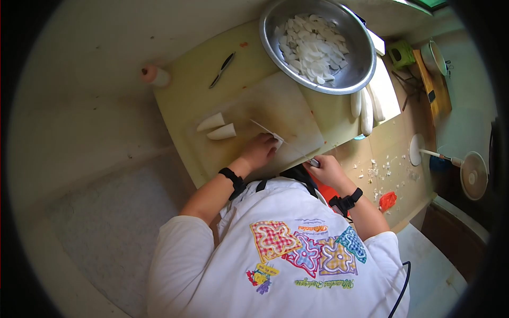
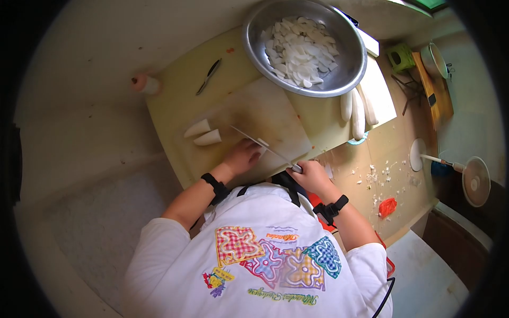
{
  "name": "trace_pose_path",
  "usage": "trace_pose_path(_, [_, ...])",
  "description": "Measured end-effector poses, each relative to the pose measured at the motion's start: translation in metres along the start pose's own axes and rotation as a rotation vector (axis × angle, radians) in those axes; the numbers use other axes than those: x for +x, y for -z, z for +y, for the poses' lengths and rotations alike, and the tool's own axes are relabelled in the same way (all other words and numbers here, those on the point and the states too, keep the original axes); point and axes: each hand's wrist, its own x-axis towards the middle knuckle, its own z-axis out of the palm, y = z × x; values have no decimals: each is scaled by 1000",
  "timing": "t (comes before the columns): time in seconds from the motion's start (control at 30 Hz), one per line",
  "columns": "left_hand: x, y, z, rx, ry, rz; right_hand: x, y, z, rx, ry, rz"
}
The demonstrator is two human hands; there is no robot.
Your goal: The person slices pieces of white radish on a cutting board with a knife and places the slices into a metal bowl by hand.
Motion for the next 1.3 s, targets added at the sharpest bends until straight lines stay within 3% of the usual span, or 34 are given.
trace_pose_path(0.47, [0, 2, 2, 31, 19, -33, 4, -3, -6, -69, -102, -90])
trace_pose_path(1.07, [-2, 1, 2, -39, 47, 48, 32, -10, -4, -41, 3, -147])
trace_pose_path(1.3, [-2, 0, 4, -89, 62, 86, 51, -6, -13, -81, -122, -235])
